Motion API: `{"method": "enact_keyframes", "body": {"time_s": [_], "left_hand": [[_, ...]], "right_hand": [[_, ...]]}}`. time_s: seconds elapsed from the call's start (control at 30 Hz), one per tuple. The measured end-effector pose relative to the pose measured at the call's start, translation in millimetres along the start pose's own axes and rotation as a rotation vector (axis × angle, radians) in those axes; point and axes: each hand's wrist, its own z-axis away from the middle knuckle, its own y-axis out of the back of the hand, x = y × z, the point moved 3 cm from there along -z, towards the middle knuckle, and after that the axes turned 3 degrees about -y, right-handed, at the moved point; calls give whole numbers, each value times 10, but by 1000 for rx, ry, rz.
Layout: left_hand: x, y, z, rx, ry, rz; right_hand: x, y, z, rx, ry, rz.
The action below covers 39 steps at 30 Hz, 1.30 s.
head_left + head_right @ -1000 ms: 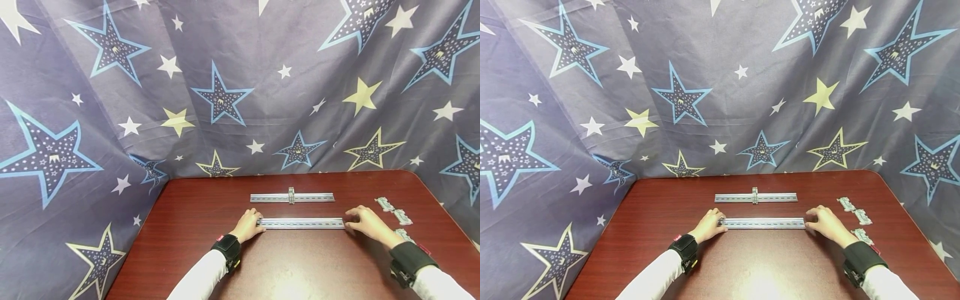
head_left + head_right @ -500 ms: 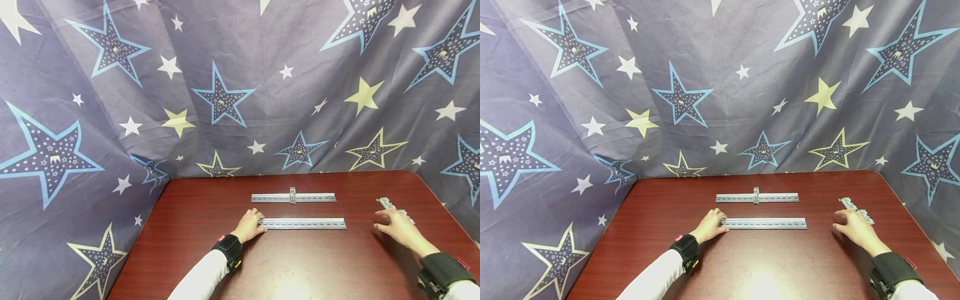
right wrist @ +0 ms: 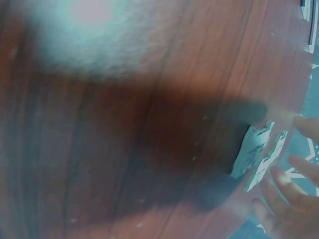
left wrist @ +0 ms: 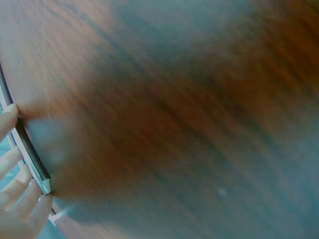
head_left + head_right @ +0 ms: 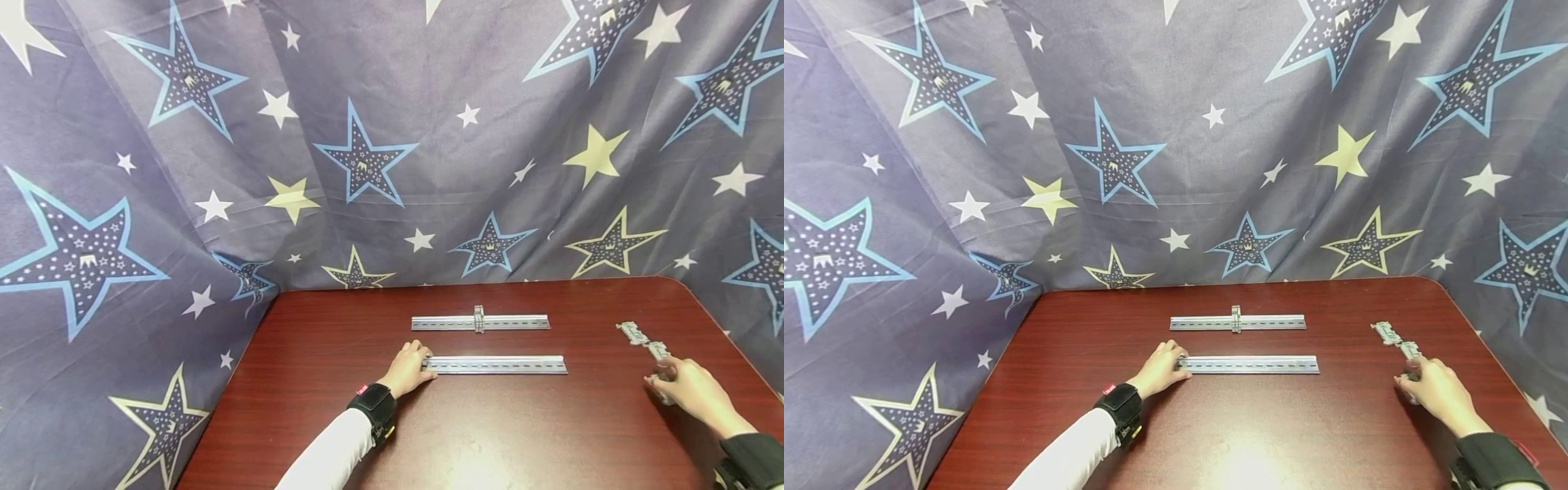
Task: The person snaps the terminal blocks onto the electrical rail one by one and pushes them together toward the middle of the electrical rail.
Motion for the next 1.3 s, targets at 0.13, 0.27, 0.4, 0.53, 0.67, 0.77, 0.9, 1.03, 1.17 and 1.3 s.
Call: {"method": "enact_keyframes", "body": {"time_s": [0.13, 0.27, 0.4, 0.53, 0.67, 0.77, 0.9, 1.03, 1.17, 1.3], "left_hand": [[-4, 2, 3, 2, 2, 5], [0, 4, 7, 2, 6, 11], [4, 2, 10, 1, 12, 10], [8, 3, 10, -1, 17, 5], [13, 5, 16, 4, 11, 6], [20, 5, 27, 14, 0, 4], [32, 10, 39, 22, -9, -2], [40, 23, 44, 27, -9, -1], [44, 28, 45, 30, -7, 3], [41, 22, 43, 26, 0, 7]], "right_hand": [[45, -2, 47, 15, -21, 25], [73, -22, 63, -1, -39, 43], [100, -48, 63, -13, -62, 53], [103, -71, 59, 8, -71, 74], [87, -94, 55, 18, -84, 82], [72, -112, 50, 21, -100, 76], [47, -134, 31, 37, -101, 62], [40, -156, 23, 53, -107, 47], [42, -156, 23, 61, -130, 24], [34, -141, 23, 50, -158, 6]]}}
